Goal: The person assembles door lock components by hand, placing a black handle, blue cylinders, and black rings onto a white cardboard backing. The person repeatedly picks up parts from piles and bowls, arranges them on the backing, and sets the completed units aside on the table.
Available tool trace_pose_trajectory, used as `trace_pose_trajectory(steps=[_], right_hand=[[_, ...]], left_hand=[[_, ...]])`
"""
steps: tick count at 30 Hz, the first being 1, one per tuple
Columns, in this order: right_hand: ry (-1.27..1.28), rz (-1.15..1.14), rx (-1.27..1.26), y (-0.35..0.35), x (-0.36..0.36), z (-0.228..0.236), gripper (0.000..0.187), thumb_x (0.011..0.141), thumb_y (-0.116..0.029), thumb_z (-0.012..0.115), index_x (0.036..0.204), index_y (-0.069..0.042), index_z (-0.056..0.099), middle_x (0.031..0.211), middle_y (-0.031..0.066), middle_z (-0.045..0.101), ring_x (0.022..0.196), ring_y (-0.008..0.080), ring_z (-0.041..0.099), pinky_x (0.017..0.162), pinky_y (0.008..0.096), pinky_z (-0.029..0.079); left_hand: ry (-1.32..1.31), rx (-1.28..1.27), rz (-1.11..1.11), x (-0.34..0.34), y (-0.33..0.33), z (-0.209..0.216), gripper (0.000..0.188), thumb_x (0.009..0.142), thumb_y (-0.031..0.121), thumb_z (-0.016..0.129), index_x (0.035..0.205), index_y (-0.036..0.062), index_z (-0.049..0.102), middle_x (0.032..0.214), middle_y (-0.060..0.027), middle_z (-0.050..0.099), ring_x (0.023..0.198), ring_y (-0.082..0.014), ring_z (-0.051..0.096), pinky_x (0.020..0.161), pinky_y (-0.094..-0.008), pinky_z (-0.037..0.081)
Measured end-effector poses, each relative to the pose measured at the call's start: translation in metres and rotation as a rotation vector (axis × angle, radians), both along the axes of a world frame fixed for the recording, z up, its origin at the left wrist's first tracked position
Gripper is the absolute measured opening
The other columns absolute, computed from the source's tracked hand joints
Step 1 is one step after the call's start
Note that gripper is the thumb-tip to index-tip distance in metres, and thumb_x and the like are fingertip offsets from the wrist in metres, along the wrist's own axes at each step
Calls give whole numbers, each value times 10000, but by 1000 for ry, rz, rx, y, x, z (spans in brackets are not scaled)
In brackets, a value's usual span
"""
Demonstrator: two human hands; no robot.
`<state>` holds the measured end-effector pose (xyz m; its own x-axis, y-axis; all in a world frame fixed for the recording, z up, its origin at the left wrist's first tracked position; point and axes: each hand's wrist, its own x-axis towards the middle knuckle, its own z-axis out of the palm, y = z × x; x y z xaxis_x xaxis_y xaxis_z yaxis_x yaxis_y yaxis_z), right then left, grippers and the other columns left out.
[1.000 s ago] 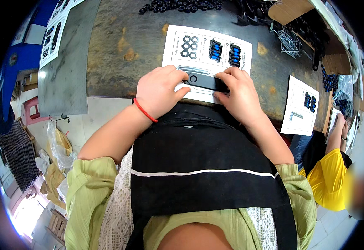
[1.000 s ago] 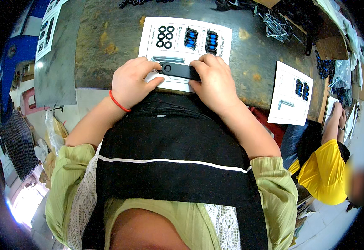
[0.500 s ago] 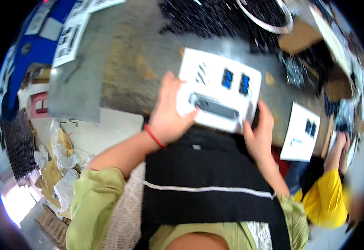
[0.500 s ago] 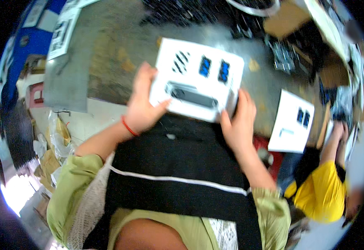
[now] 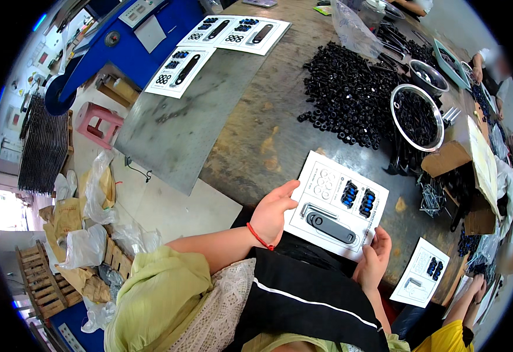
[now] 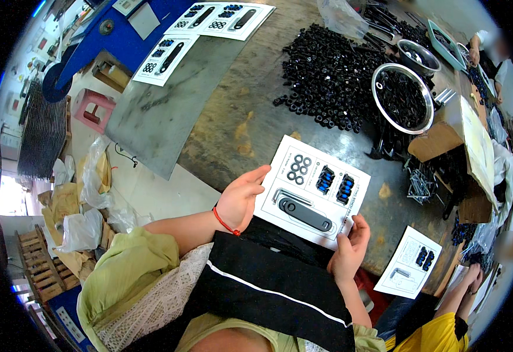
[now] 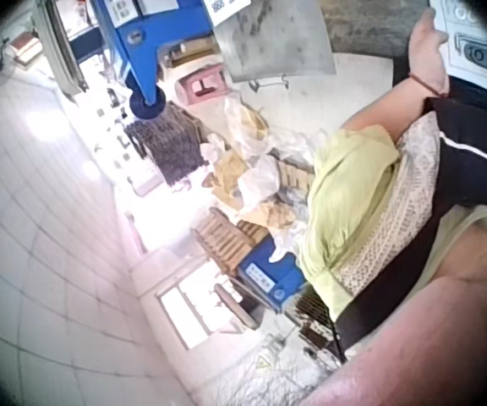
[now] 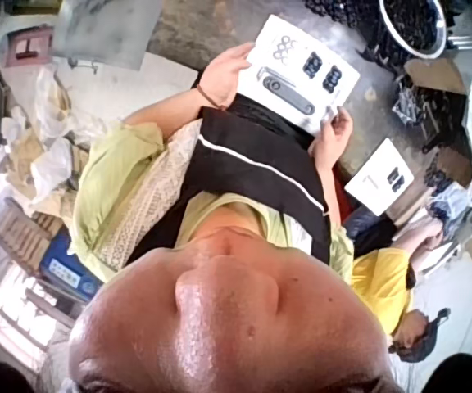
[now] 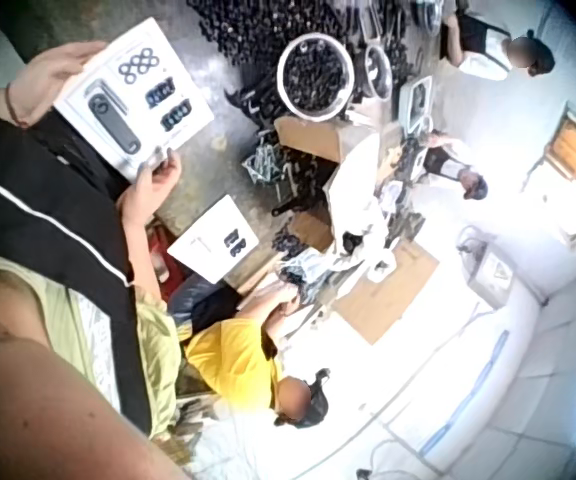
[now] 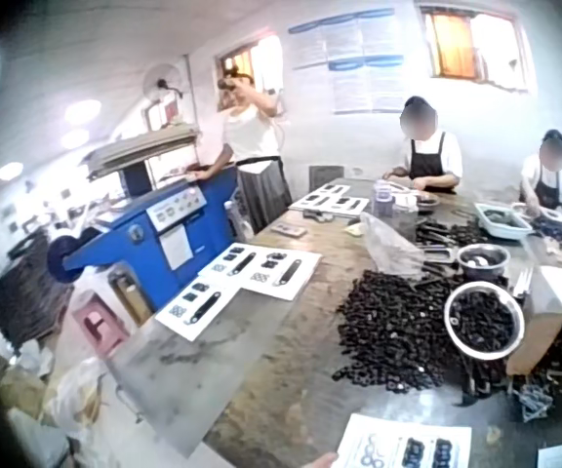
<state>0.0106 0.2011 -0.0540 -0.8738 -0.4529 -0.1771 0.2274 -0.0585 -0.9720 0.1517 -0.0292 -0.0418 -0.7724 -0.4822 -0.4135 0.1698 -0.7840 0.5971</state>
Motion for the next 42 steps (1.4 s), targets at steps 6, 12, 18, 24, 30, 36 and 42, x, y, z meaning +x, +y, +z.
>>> trace_pose_trajectory(steps=[6,12,18,24,30,36,42], right_hand=[[-31,80,-52,-28,4,12,507,734,153,441,1213,-11,470,1378,155,438,1243,252,454,1117,391,292],[-4,250,-44,-83,-3,35,508,746,163,440,1213,-35,474,1446,156,396,1282,244,445,1112,398,335],[43,424,47,-193,-23,50,484,749,153,439,1190,-43,478,1423,136,429,1259,240,475,1079,381,378],[476,586,53,-331,-63,8,398,756,30,527,1146,-44,540,1032,87,617,973,197,586,881,318,462],[537,744,150,-449,-75,-1,352,786,-88,609,1129,-35,550,1019,115,629,980,209,592,880,334,464],[803,851,189,-523,-82,-10,467,824,-226,662,1229,-27,538,1135,181,643,1098,309,602,948,382,454],[945,880,278,-548,-85,-8,491,846,-275,673,1268,-53,554,1235,206,607,1162,364,570,994,428,437]], left_hand=[[43,17,119,22,-15,6,518,909,-50,344,1420,-140,339,1445,-221,440,1336,-289,439,1122,-415,342],[201,27,152,50,-49,30,538,891,1,353,1414,-123,362,1408,-208,488,1300,-271,480,1082,-397,390],[162,-115,360,72,-97,40,555,875,87,414,1396,-105,409,1368,-178,535,1288,-253,491,1104,-379,360],[32,-126,676,68,-150,26,543,868,96,450,1374,-100,436,1403,-171,496,1310,-247,451,1121,-389,330],[47,-122,658,69,-199,4,548,840,102,467,1371,-31,462,1404,-64,499,1333,-180,397,1144,-386,229],[-17,2,692,64,-216,1,681,861,115,493,1484,-70,289,1534,-105,355,1426,-216,293,1192,-394,142],[-3,-105,570,64,-224,12,749,884,136,511,1522,-75,178,1590,-148,252,1480,-275,198,1205,-404,137]])
